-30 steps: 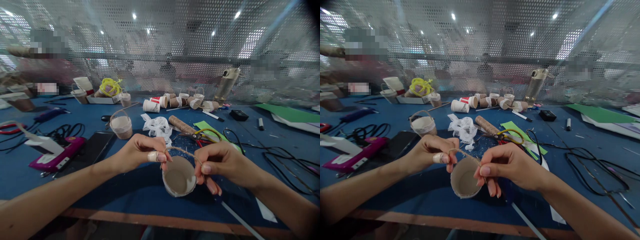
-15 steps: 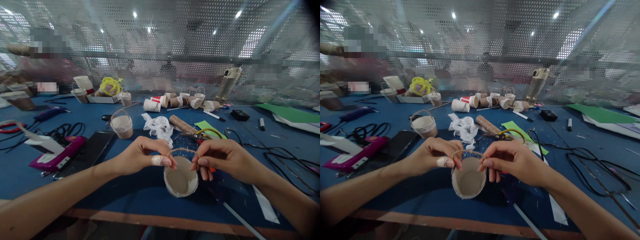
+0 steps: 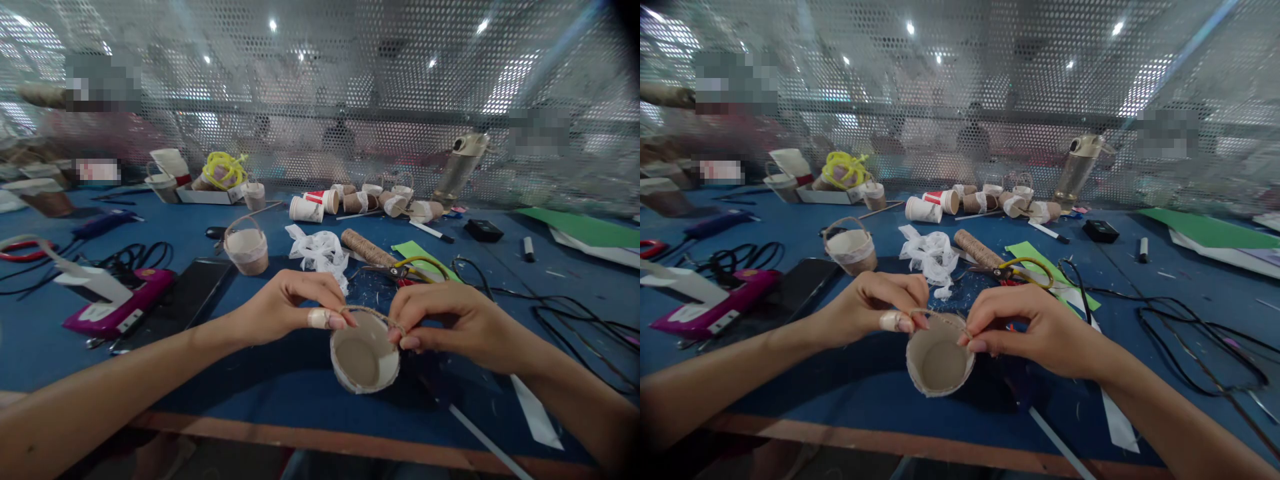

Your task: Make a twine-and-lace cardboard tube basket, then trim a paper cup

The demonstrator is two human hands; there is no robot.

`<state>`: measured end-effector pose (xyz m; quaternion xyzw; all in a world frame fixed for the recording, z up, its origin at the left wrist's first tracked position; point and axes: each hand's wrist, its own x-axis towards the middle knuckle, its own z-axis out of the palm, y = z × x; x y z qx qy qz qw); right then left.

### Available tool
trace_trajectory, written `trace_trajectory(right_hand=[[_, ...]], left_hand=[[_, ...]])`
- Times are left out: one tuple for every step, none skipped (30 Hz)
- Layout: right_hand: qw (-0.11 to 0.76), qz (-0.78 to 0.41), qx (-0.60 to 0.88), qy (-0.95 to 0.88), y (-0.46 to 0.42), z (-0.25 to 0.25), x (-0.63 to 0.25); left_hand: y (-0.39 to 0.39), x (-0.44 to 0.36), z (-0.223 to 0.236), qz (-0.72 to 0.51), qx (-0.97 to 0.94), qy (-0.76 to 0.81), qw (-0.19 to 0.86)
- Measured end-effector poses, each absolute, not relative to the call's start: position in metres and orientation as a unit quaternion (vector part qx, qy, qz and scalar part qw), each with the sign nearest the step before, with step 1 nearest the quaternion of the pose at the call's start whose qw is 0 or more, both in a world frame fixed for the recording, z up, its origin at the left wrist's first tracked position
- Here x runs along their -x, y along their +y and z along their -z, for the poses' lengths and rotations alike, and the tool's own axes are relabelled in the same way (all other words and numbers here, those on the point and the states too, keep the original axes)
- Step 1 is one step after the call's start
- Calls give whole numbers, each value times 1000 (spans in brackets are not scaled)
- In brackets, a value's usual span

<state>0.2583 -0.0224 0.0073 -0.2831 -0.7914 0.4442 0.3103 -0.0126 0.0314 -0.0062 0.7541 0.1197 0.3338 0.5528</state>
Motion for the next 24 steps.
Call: trace_trajectory(right_hand=[[299, -446, 281, -796, -22, -8, -259], [287, -449, 280, -799, -22, -8, -259], [276, -451, 282, -801, -22, -9, -259], [268, -452, 286, -801, -22, -9, -260], [261, -454, 290, -801, -23, -9, -260], [258, -456, 294, -800, -23, -10, -260], [255, -458, 298, -798, -23, -10, -261], [254, -460, 299, -797, -23, -10, -261], [251, -461, 299, -797, -22, -10, -262], [248, -461, 298, -798, -22, -10, -263], [245, -461, 298, -799, -22, -10, -264], [241, -460, 298, -801, -21, -10, -264], [239, -460, 299, -801, -21, -11, -265], [237, -459, 301, -801, -21, -11, -265], [237, -459, 303, -801, -21, -11, -265], [237, -457, 302, -802, -21, -11, -265], [237, -455, 300, -805, -21, -11, -265], [237, -452, 294, -808, -21, -10, -265], [237, -449, 287, -812, -21, -10, -265], [237, -446, 280, -816, -20, -10, -265], [238, -445, 273, -819, -20, -10, -264], [237, -443, 269, -821, -20, -10, -264], [236, -442, 269, -823, -20, -11, -264], [235, -440, 270, -824, -20, -11, -264]], left_hand=[[31, 13, 6, -331, -756, 121, 552], [31, 13, 6, -329, -758, 123, 550], [31, 12, 6, -328, -760, 127, 547], [31, 12, 6, -328, -760, 131, 545], [30, 12, 6, -331, -759, 133, 545], [29, 12, 6, -334, -755, 134, 547], [28, 11, 5, -338, -750, 135, 552], [27, 10, 5, -342, -745, 135, 556], [25, 10, 5, -344, -740, 135, 562], [24, 9, 5, -345, -737, 134, 565], [24, 9, 5, -345, -736, 133, 568], [23, 9, 6, -344, -736, 132, 567], [23, 9, 6, -344, -738, 131, 565], [23, 9, 7, -345, -741, 131, 561], [24, 9, 7, -345, -745, 131, 555], [24, 9, 8, -347, -748, 131, 550], [25, 9, 9, -349, -750, 133, 545], [25, 9, 10, -351, -752, 135, 541], [26, 9, 11, -352, -753, 136, 539], [26, 9, 12, -353, -755, 136, 536], [27, 9, 12, -353, -756, 137, 533], [27, 9, 13, -353, -758, 138, 531], [27, 9, 13, -353, -759, 138, 529], [27, 9, 13, -352, -761, 139, 527]])
